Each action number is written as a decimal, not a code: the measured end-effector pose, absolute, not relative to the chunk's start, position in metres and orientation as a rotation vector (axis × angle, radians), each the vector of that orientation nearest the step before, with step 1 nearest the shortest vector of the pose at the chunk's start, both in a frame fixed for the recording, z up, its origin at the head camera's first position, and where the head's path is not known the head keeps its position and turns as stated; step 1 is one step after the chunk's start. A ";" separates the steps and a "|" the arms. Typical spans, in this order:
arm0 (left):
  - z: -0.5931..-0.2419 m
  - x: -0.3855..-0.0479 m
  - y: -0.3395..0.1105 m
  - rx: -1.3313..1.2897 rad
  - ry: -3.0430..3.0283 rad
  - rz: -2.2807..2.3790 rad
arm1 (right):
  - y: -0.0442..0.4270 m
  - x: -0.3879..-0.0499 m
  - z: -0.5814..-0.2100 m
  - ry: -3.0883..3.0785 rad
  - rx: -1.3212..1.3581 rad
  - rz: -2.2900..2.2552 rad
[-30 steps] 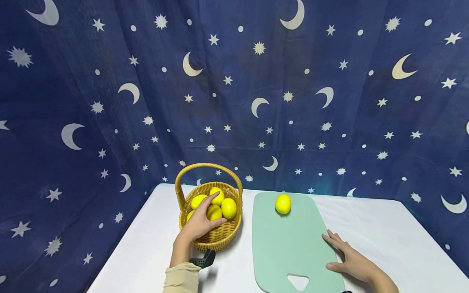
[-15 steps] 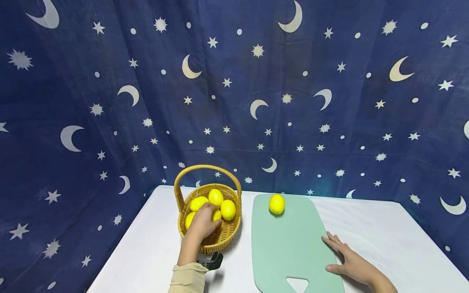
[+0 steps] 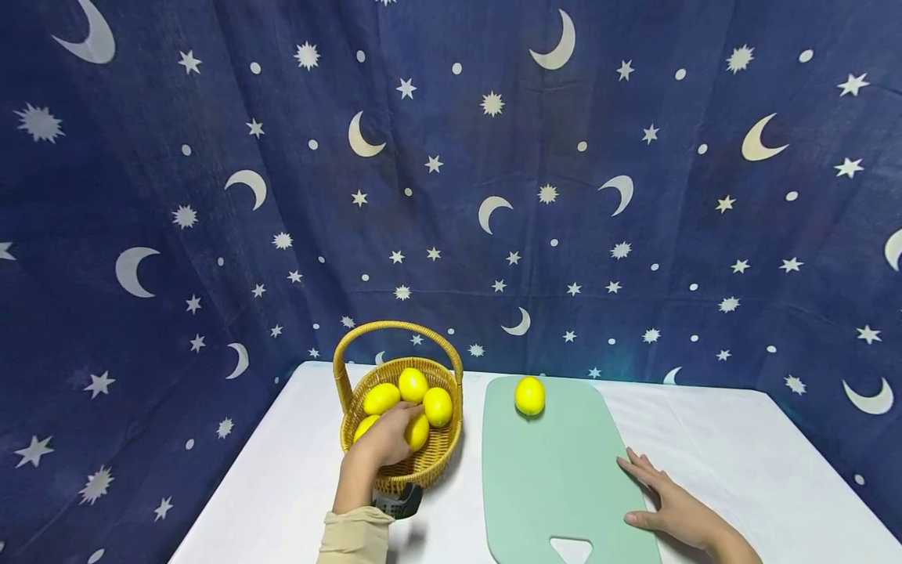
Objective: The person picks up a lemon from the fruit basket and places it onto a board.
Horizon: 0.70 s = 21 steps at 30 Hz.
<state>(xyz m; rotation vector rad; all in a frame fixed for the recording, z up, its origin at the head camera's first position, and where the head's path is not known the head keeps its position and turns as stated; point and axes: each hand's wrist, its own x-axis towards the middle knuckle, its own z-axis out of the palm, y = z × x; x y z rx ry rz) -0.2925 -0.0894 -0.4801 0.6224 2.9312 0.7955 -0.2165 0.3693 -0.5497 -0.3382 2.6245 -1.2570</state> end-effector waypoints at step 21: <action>-0.497 -0.299 -0.098 0.644 2.774 1.027 | 0.370 -0.217 -0.549 2.605 -0.330 -1.271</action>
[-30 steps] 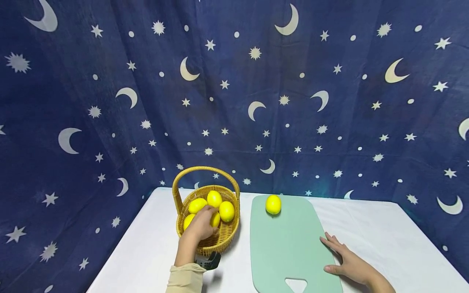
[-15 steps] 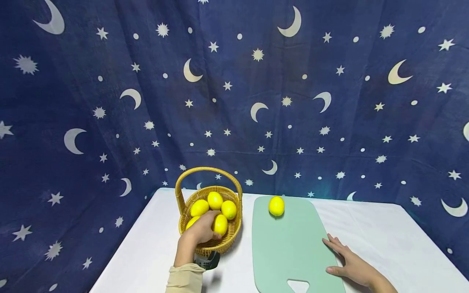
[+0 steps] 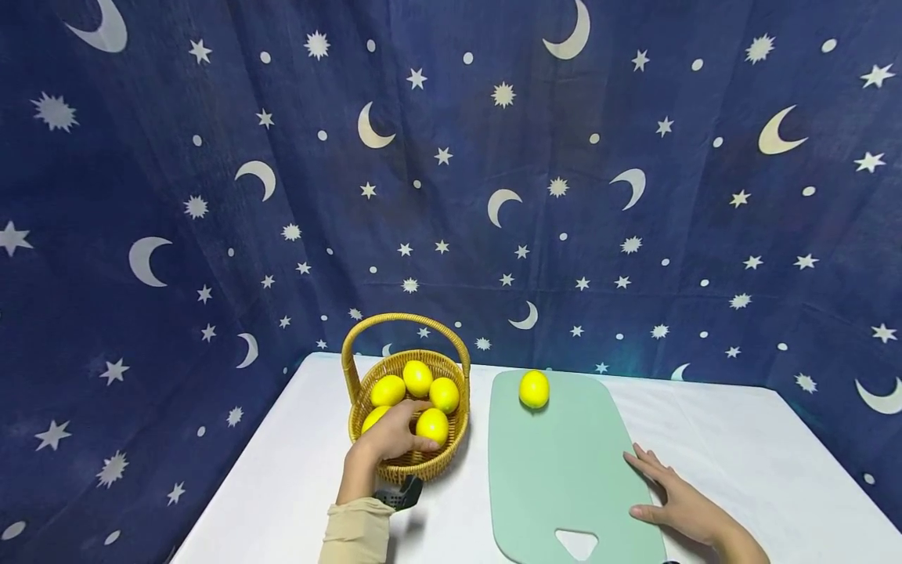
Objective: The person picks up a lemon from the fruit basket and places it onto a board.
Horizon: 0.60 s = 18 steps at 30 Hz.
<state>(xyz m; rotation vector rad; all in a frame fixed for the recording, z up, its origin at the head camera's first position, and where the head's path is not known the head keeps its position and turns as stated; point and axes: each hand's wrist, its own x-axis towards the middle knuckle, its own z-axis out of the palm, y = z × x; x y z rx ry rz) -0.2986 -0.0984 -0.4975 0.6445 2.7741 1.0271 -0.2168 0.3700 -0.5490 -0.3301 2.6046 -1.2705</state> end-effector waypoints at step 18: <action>-0.501 -0.297 -0.097 0.606 2.762 1.061 | 0.365 -0.217 -0.547 2.681 -0.264 -1.133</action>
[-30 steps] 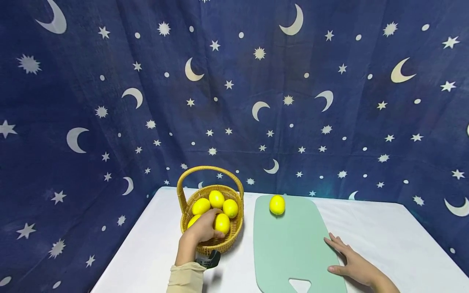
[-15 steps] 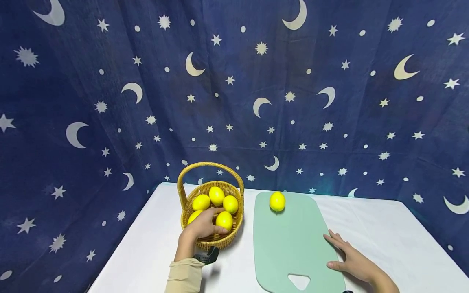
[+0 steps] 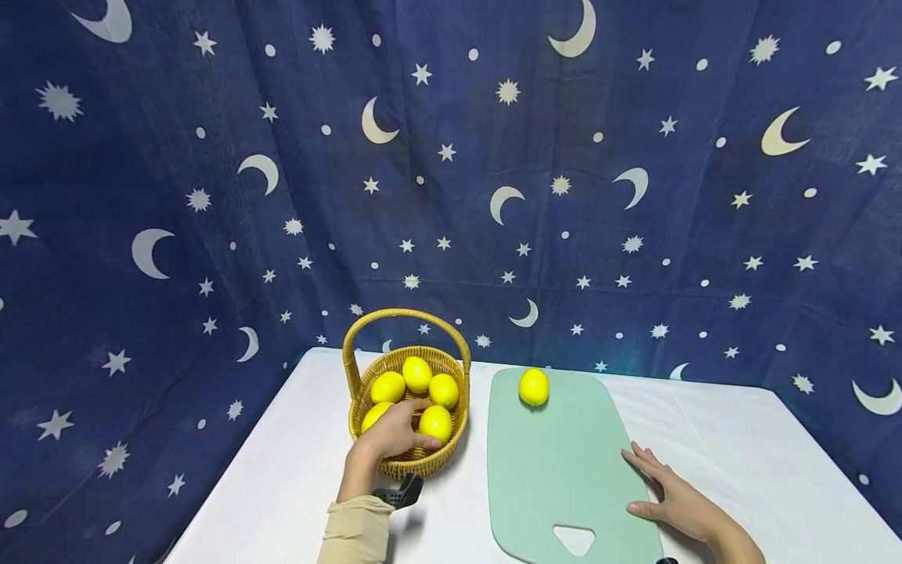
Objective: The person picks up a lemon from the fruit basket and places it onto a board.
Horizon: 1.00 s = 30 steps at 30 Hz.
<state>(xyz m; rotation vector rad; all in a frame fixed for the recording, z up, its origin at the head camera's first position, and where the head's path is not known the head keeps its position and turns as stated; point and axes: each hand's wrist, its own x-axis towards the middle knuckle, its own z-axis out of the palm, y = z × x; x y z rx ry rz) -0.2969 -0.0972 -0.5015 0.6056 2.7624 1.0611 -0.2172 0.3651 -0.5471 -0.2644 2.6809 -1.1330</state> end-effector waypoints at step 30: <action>-0.489 -0.288 -0.098 0.657 2.755 1.008 | 0.365 -0.216 -0.545 2.713 -0.234 -1.064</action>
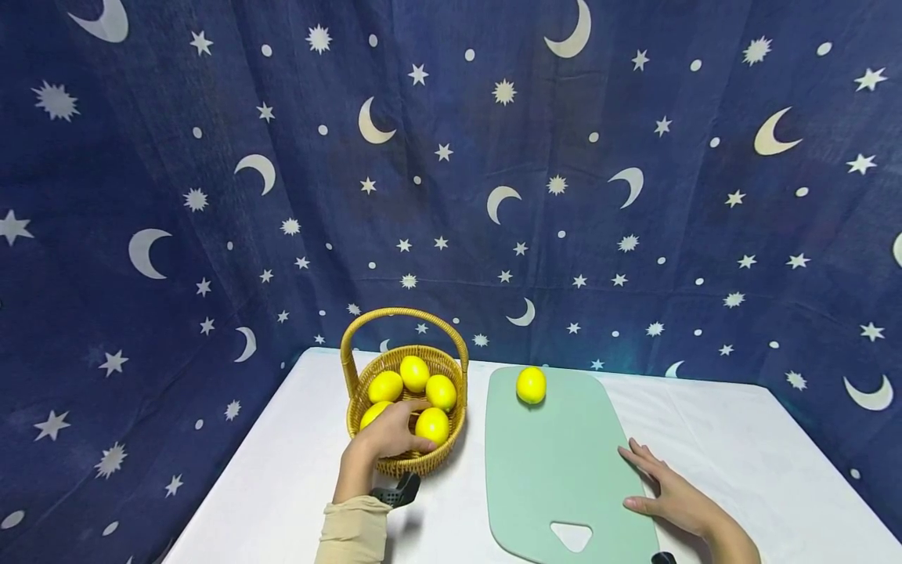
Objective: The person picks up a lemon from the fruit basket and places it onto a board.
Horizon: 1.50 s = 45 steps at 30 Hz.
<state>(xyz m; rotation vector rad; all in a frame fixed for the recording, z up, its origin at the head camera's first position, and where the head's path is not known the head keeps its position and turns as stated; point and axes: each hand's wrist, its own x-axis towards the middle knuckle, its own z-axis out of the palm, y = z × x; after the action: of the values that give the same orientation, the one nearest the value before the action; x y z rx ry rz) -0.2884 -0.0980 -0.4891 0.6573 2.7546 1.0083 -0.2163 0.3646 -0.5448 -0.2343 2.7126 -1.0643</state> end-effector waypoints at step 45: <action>-0.424 -0.246 -0.087 0.649 2.914 1.048 | 0.363 -0.214 -0.545 2.750 -0.256 -1.062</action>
<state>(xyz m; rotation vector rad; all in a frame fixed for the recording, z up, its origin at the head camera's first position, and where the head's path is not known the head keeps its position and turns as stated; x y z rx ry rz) -0.2458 -0.0875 -0.4238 0.6489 2.9139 1.0482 -0.2141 0.3629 -0.5446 -0.2560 2.7502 -1.0619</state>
